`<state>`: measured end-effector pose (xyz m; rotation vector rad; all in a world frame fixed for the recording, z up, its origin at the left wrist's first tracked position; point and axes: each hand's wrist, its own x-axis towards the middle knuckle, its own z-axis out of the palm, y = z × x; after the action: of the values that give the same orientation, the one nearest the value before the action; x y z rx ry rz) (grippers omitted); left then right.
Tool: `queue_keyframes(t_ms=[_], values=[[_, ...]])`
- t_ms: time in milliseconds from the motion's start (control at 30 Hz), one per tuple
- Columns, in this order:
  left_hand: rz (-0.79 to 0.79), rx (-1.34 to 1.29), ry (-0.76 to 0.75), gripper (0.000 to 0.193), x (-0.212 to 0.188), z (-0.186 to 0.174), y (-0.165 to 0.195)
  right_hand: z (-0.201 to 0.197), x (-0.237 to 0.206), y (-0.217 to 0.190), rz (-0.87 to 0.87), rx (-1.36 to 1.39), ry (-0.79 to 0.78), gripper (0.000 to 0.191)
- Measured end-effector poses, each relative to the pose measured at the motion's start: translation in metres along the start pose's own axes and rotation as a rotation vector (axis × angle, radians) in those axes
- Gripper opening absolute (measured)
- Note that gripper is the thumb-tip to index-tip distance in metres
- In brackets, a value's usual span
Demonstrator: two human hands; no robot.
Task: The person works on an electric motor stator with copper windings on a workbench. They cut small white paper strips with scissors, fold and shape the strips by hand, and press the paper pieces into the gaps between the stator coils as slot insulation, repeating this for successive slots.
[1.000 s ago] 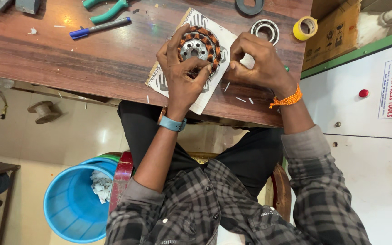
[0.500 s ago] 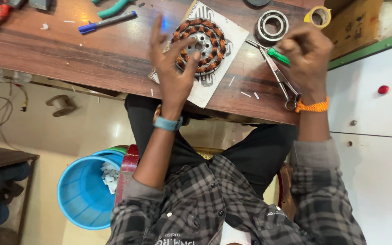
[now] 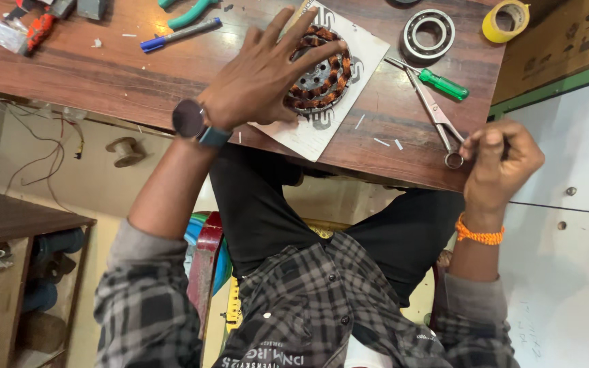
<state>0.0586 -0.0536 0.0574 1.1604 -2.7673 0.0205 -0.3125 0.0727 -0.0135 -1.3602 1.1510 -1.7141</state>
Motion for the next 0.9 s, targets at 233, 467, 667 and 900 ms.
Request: queue_keyframes(t_ms=[233, 467, 667, 900], values=[[-0.199, -0.183, 0.029, 0.144, 0.005, 0.021, 0.007, -0.019, -0.020, -0.002, -0.002, 0.010, 0.083, 0.045], [-0.225, -0.201, 0.334, 0.077, -0.030, 0.001, 0.026, -0.026, -0.026, 0.000, 0.017, 0.021, 0.133, 0.044], [-0.077, -0.255, 0.407, 0.017, -0.055, -0.011, 0.018, -0.030, -0.028, 0.002, 0.006, -0.008, 0.113, 0.043], [-0.037, -0.172, 0.332, 0.015, -0.049, 0.007, 0.032, -0.037, -0.029, 0.006, 0.010, -0.038, 0.121, 0.046]])
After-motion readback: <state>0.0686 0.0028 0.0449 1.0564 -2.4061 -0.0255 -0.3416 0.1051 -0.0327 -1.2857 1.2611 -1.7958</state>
